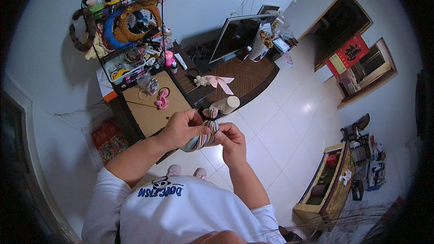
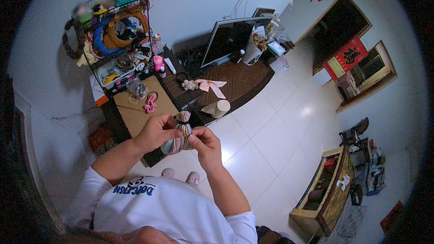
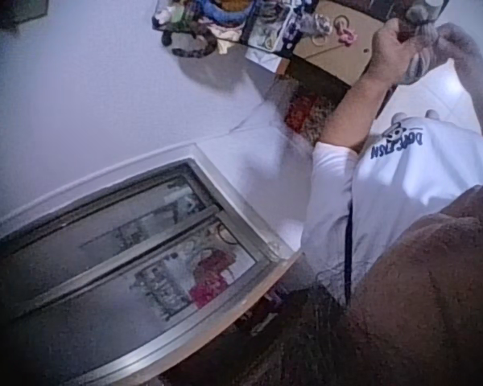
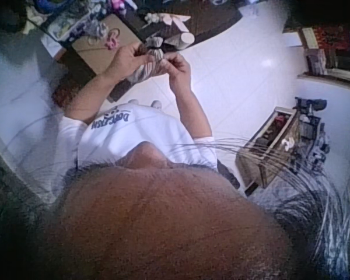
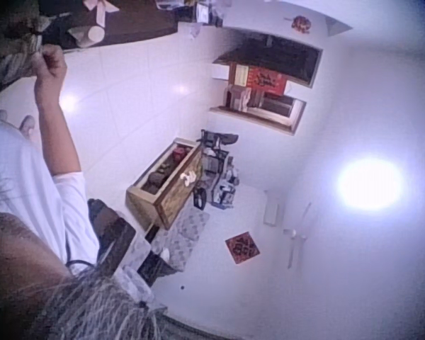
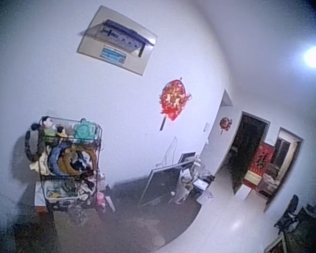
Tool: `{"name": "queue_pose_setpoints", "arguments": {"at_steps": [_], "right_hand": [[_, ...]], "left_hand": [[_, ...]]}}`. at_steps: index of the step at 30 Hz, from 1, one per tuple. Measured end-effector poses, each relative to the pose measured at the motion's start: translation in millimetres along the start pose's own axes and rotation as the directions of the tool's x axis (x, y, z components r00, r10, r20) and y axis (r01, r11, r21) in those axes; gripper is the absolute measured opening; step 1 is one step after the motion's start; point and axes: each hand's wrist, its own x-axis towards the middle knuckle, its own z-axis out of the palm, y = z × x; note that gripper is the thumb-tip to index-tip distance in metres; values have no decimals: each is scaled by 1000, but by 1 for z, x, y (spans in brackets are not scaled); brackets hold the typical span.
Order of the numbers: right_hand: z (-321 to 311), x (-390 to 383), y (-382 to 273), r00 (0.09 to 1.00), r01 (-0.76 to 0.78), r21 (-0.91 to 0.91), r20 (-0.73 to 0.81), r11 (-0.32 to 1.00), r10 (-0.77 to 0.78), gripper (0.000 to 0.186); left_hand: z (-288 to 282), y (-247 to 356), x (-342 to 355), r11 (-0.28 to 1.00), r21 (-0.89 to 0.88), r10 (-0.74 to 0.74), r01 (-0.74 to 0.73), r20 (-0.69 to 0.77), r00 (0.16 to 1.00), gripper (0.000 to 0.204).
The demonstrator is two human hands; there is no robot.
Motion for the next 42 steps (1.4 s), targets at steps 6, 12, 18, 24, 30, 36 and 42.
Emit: {"name": "queue_pose_setpoints", "arguments": {"at_steps": [6, 12, 18, 24, 30, 36, 42], "right_hand": [[0, 2, -8, 998, -29, 123, -58, 992, 36, 8], [5, 4, -6, 996, 16, 260, -93, 965, 9, 11], [3, -1, -5, 993, 75, -203, -77, 976, -92, 13], [1, -3, -14, 990, 46, -273, -116, 961, -81, 14], [-4, -8, -14, 989, 82, -217, -102, 973, -106, 15], [2, -9, -10, 986, 110, 52, -133, 993, -103, 8], [2, 3, -15, 992, 26, 264, -125, 964, 8, 11]], "left_hand": [[-3, -8, 3, 979, -184, 92, -83, 43, 995, 21], [6, -3, -2, 975, -57, 212, -213, -28, 977, 12], [3, 4, -8, 811, 482, 410, -331, -65, 910, 4], [-2, 5, -11, 881, 381, 345, -280, -114, 932, 6], [-5, -1, -14, 837, 434, 380, -333, -25, 924, 5], [-6, -3, -17, 870, 350, 372, -348, -2, 928, 8], [-2, -18, -9, 973, 86, 197, -212, 154, 968, 18]]}}
